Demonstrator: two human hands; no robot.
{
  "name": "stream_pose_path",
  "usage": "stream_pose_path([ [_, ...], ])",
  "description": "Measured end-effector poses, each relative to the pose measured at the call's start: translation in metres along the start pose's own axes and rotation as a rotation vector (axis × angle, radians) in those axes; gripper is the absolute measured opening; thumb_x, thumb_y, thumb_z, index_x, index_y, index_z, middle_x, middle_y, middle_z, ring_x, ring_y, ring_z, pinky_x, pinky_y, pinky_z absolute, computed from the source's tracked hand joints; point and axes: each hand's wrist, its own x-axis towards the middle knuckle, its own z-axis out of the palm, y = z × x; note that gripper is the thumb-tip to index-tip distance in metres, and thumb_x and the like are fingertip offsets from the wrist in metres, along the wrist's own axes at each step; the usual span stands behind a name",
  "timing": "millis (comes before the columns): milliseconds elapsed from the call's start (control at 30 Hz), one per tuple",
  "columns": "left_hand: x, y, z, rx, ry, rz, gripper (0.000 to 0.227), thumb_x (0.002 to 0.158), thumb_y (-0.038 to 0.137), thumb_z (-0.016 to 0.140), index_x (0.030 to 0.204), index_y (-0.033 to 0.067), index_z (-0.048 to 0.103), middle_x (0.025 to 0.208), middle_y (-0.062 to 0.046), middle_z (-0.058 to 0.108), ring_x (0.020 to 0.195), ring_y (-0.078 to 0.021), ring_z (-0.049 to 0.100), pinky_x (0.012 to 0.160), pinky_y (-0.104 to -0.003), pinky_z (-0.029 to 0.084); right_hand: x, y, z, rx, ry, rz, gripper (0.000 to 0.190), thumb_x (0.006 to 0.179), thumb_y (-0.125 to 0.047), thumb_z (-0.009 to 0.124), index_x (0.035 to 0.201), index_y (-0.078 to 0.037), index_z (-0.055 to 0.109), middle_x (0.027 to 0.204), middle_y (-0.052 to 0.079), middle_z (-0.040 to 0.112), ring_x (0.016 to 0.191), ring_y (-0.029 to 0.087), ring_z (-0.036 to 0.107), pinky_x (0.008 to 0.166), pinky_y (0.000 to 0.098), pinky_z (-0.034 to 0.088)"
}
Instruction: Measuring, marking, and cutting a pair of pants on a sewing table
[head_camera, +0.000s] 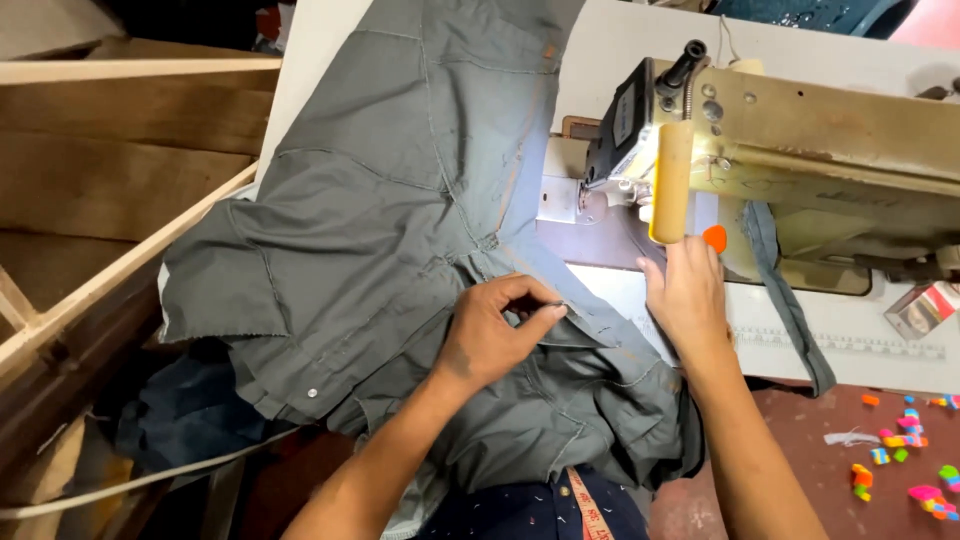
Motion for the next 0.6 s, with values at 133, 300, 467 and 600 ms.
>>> stream_pose_path([
  [133, -0.001, -0.003, 0.0, -0.01, 0.0, 0.028, 0.007, 0.082, 0.006, 0.077, 0.088, 0.0079, 0.077, 0.069, -0.007, 0.069, 0.065, -0.0146, 0.064, 0.063, -0.029, 0.055, 0.008, -0.014, -0.034, -0.026, -0.073, -0.187, 0.026, 0.102, -0.034, 0.065, 0.108, -0.009, 0.061, 0.088, 0.01, 0.053, 0.088, 0.035, 0.064, 0.079, 0.0435, 0.054],
  [300, 0.003, -0.001, 0.0, -0.087, -0.076, 0.029, 0.007, 0.087, 0.002, 0.068, 0.089, 0.0051, 0.074, 0.068, -0.012, 0.064, 0.063, -0.0187, 0.059, 0.06, -0.035, 0.052, 0.021, -0.062, -0.109, 0.399, -0.396, 0.018, 0.011, 0.103, -0.024, 0.058, 0.111, -0.017, 0.057, 0.081, 0.017, 0.067, 0.08, 0.044, 0.068, 0.066, 0.0535, 0.052],
  [467, 0.002, 0.001, 0.001, -0.081, -0.093, 0.019, 0.005, 0.085, 0.004, 0.068, 0.086, 0.0061, 0.072, 0.068, -0.01, 0.064, 0.062, -0.0167, 0.058, 0.058, -0.033, 0.051, 0.027, -0.08, -0.133, 0.591, -0.451, 0.12, 0.013, 0.091, -0.029, 0.074, 0.101, -0.024, 0.066, 0.07, 0.002, 0.073, 0.064, 0.028, 0.07, 0.061, 0.0358, 0.055],
  [600, 0.0, 0.008, -0.001, -0.072, -0.112, 0.002, 0.004, 0.084, 0.004, 0.069, 0.086, 0.0058, 0.071, 0.068, -0.01, 0.065, 0.06, -0.0171, 0.059, 0.057, -0.033, 0.051, 0.031, -0.087, -0.138, 0.644, -0.512, 0.094, 0.012, 0.085, -0.029, 0.079, 0.084, -0.021, 0.07, 0.057, 0.006, 0.066, 0.053, 0.025, 0.061, 0.058, 0.0356, 0.052],
])
